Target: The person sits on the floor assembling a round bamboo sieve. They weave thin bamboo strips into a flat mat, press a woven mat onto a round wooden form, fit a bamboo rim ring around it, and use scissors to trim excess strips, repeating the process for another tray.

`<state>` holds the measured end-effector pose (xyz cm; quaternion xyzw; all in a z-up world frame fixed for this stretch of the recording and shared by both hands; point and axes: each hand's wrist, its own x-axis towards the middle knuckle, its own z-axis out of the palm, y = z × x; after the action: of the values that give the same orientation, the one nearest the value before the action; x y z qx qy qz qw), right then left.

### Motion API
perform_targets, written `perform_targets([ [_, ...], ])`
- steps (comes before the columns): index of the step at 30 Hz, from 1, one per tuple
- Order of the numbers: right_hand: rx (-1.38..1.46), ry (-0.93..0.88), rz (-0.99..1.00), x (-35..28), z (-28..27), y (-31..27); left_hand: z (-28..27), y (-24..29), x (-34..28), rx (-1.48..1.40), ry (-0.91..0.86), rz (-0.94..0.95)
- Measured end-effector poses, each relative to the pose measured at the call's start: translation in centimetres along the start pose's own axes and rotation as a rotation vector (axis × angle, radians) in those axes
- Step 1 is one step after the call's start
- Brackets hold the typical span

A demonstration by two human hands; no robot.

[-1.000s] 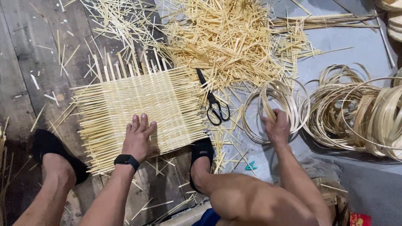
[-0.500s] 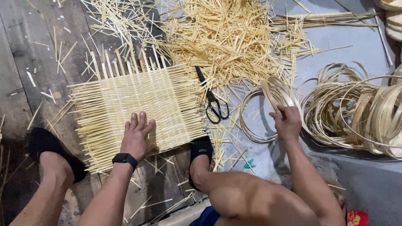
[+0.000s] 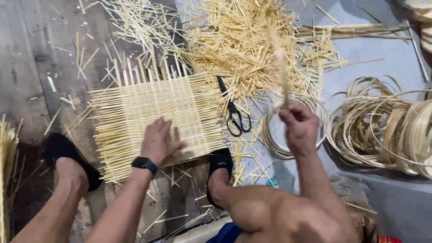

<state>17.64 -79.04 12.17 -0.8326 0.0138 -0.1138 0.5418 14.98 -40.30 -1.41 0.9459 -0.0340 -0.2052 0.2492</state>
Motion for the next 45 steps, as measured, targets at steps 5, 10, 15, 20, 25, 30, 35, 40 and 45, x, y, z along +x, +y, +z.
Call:
perform_targets([
  [5, 1.225, -0.311, 0.259, -0.3, 7.8, -1.7, -3.3, 6.9, -0.3, -1.398, 0.231, -0.109],
  [10, 0.949, -0.492, 0.424, 0.0, 11.7, -2.5, -8.0, 2.6, -1.5, -2.276, 0.448, 0.077],
  [15, 0.809, -0.477, 0.577, 5.3, 13.0, -3.9, -9.9, 0.3, -3.1, -2.033, 0.291, -0.244],
  [20, 0.730, -0.539, 0.662, 6.2, 14.5, -3.1, -8.6, -1.8, -2.4, -2.083, 0.305, -0.261],
  [25, 0.677, -0.502, 0.756, 5.7, 14.8, -2.8, -8.2, -3.5, -2.1, -2.230, 0.284, -0.238],
  [30, 0.606, -0.624, 0.559, 6.2, 13.8, -3.1, -10.5, -2.5, -2.6, -2.152, 0.296, -0.224],
  [35, 0.033, -0.615, 0.401, 6.5, 14.1, -7.0, -10.1, -4.1, -2.9, -2.071, 0.466, -0.270],
  [40, -0.185, -0.603, 0.423, 6.2, 16.4, -6.9, -7.5, -6.0, -1.9, -1.787, 0.656, -0.321],
  [45, -0.259, -0.486, 0.365, 4.1, 21.5, 3.4, -1.2, -11.4, 0.3, -0.798, 0.842, -0.407],
])
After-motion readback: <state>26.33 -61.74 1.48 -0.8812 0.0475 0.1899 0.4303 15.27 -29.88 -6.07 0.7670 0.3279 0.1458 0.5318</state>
